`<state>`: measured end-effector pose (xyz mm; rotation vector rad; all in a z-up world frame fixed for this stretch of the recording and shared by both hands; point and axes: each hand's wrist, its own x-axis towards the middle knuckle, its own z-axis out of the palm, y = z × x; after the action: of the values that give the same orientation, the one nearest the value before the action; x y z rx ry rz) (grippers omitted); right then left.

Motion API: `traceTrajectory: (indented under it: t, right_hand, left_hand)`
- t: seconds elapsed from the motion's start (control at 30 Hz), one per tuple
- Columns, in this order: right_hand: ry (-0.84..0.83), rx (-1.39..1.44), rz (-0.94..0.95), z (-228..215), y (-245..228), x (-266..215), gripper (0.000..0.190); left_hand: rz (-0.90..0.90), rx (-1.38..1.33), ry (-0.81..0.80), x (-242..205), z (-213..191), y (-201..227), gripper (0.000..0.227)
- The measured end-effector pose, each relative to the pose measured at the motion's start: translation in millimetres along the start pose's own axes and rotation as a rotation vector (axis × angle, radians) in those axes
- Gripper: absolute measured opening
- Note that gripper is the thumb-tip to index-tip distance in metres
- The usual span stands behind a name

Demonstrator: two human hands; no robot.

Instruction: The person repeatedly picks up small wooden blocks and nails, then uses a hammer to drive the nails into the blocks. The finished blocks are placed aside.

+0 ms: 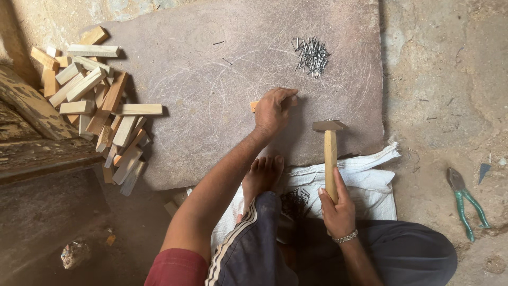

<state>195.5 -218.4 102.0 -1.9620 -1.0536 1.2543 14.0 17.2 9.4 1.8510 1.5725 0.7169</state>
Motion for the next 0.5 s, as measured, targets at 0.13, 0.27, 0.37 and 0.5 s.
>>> traceTrajectory:
  t: [0.13, 0.27, 0.37, 0.5]
  right_hand:
    - [0.009, -0.021, -0.025, 0.7, 5.7, -1.6, 0.074]
    - [0.095, -0.229, -0.459, 0.6, -4.6, -0.7, 0.068]
    - [0.018, -0.311, 0.083, -6.2, -21.9, 3.3, 0.070]
    - [0.127, -0.348, -0.419, -13.8, -46.3, 16.1, 0.057]
  left_hand:
    - [0.049, 0.022, 0.012, -3.6, 5.3, -4.3, 0.020]
    - [0.155, -0.004, 0.113, -2.5, 9.2, -3.9, 0.013]
    - [0.182, -0.012, 0.127, -6.3, 7.6, -4.0, 0.014]
    - [0.193, -0.098, 0.184, -13.5, 2.1, -3.6, 0.044]
